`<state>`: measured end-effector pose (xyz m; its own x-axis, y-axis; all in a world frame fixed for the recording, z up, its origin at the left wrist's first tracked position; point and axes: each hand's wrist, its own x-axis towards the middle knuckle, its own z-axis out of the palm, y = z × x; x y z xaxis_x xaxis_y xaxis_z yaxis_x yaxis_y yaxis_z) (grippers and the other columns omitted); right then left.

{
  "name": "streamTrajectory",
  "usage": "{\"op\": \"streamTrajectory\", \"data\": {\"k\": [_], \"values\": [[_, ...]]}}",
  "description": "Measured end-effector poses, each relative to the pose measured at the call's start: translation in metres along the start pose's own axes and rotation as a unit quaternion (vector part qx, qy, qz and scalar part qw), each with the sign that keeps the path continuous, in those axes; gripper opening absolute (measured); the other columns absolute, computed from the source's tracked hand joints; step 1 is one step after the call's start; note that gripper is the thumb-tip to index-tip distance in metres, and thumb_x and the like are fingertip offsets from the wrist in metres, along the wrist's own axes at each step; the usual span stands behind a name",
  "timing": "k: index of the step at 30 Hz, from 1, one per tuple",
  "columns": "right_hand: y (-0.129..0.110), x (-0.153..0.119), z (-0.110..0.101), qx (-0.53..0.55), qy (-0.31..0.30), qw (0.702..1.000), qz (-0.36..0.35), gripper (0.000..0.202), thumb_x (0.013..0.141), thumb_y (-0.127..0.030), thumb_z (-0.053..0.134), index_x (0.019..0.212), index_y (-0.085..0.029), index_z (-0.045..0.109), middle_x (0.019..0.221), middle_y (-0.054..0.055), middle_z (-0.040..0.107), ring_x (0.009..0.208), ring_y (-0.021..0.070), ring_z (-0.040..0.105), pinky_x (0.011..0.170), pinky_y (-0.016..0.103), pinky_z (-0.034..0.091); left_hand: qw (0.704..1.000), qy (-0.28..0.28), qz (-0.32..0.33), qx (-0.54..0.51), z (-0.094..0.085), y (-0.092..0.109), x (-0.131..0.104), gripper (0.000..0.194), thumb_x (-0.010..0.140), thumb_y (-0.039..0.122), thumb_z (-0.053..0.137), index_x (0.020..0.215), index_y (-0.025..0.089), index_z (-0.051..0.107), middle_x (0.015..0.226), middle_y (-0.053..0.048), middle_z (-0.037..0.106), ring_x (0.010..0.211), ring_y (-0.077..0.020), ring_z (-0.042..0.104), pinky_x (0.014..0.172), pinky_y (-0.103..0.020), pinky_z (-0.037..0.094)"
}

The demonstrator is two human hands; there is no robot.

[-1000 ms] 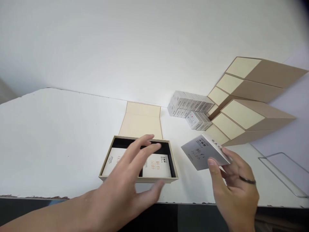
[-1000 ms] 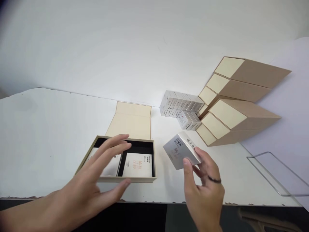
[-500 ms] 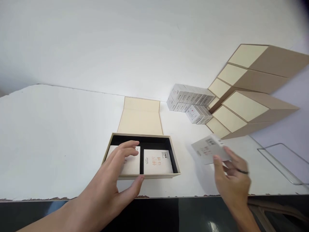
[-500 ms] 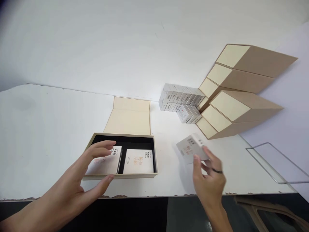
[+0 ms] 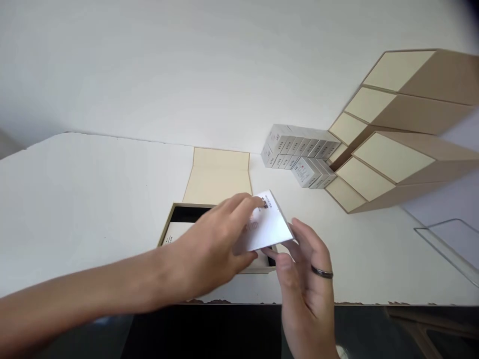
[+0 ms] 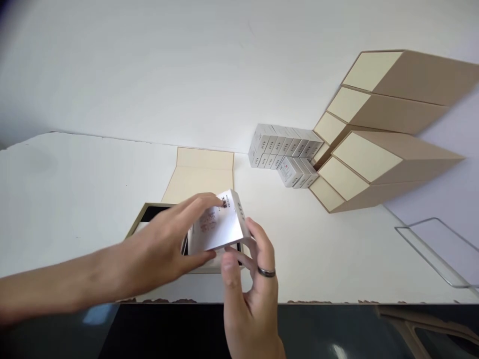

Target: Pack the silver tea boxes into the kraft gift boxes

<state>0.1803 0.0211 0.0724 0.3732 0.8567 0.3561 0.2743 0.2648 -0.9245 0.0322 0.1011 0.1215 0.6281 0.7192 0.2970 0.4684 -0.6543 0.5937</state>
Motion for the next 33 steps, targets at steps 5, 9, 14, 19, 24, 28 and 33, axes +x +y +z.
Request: {"op": "streamTrajectory", "data": {"k": [5, 9, 14, 19, 24, 28, 33], "values": [[0.018, -0.014, -0.013, 0.022, 0.051, 0.998, 0.004, 0.030, 0.098, -0.034, 0.049, 0.128, -0.030, 0.052, 0.124, 0.008, 0.061, 0.100, 0.0199, 0.065, 0.082, 0.037, 0.057, 0.986, -0.161, -0.038, 0.018, -0.013, -0.010, 0.004, 0.050, 0.081, 0.026, 0.073, 0.124, 0.023, 0.048, 0.129, -0.005, 0.057, 0.112, -0.0238, 0.057, 0.092, -0.036, 0.049], [0.028, -0.022, -0.023, -0.008, 0.080, 0.997, 0.004, 0.025, 0.098, -0.034, 0.049, 0.122, -0.027, 0.055, 0.120, 0.008, 0.063, 0.097, 0.0201, 0.065, 0.083, 0.038, 0.054, 0.952, -0.283, -0.119, 0.000, -0.011, -0.011, 0.010, 0.051, 0.083, 0.042, 0.071, 0.127, 0.031, 0.048, 0.121, -0.001, 0.061, 0.106, -0.0246, 0.061, 0.080, -0.033, 0.049], [0.039, -0.026, -0.032, -0.021, 0.071, 0.997, 0.002, 0.025, 0.098, -0.032, 0.050, 0.121, -0.026, 0.055, 0.120, 0.008, 0.063, 0.099, 0.0209, 0.065, 0.083, 0.038, 0.053, 0.964, -0.231, -0.125, 0.048, -0.015, -0.016, 0.012, 0.037, 0.093, 0.038, 0.057, 0.129, 0.033, 0.050, 0.123, -0.003, 0.063, 0.113, -0.0282, 0.058, 0.084, -0.037, 0.048], [0.038, -0.031, -0.027, -0.009, 0.092, 0.994, 0.054, 0.025, 0.098, -0.037, 0.048, 0.119, -0.025, 0.055, 0.121, 0.009, 0.062, 0.100, 0.0215, 0.063, 0.086, 0.041, 0.050, 0.965, -0.238, -0.080, 0.069, -0.011, -0.017, 0.005, 0.038, 0.096, 0.044, 0.051, 0.134, 0.037, 0.049, 0.137, -0.002, 0.056, 0.125, -0.0305, 0.051, 0.097, -0.044, 0.045], [0.032, -0.035, -0.022, -0.022, 0.088, 0.993, 0.073, 0.025, 0.098, -0.039, 0.047, 0.118, -0.024, 0.054, 0.121, 0.010, 0.061, 0.100, 0.0225, 0.062, 0.087, 0.042, 0.049, 0.963, -0.255, -0.082, 0.016, -0.003, -0.014, 0.013, 0.060, 0.085, 0.056, 0.064, 0.136, 0.032, 0.044, 0.121, -0.003, 0.063, 0.107, -0.0279, 0.059, 0.082, -0.038, 0.049], [0.030, -0.037, -0.021, -0.025, 0.094, 0.991, 0.086, 0.026, 0.098, -0.041, 0.048, 0.117, -0.025, 0.054, 0.121, 0.009, 0.061, 0.101, 0.0225, 0.061, 0.089, 0.042, 0.048, 0.960, -0.253, -0.107, 0.046, -0.002, -0.017, 0.018, 0.043, 0.082, 0.043, 0.066, 0.119, 0.023, 0.057, 0.109, -0.005, 0.065, 0.094, -0.0253, 0.061, 0.080, -0.037, 0.048], [0.032, -0.040, -0.017, -0.039, 0.078, 0.991, 0.097, 0.027, 0.099, -0.041, 0.045, 0.119, -0.025, 0.053, 0.124, 0.009, 0.060, 0.101, 0.0219, 0.060, 0.088, 0.040, 0.048, 0.954, -0.276, -0.115, 0.017, -0.003, -0.021, 0.008, 0.046, 0.093, 0.053, 0.049, 0.129, 0.025, 0.051, 0.123, -0.007, 0.062, 0.109, -0.0287, 0.058, 0.087, -0.039, 0.046]]}}
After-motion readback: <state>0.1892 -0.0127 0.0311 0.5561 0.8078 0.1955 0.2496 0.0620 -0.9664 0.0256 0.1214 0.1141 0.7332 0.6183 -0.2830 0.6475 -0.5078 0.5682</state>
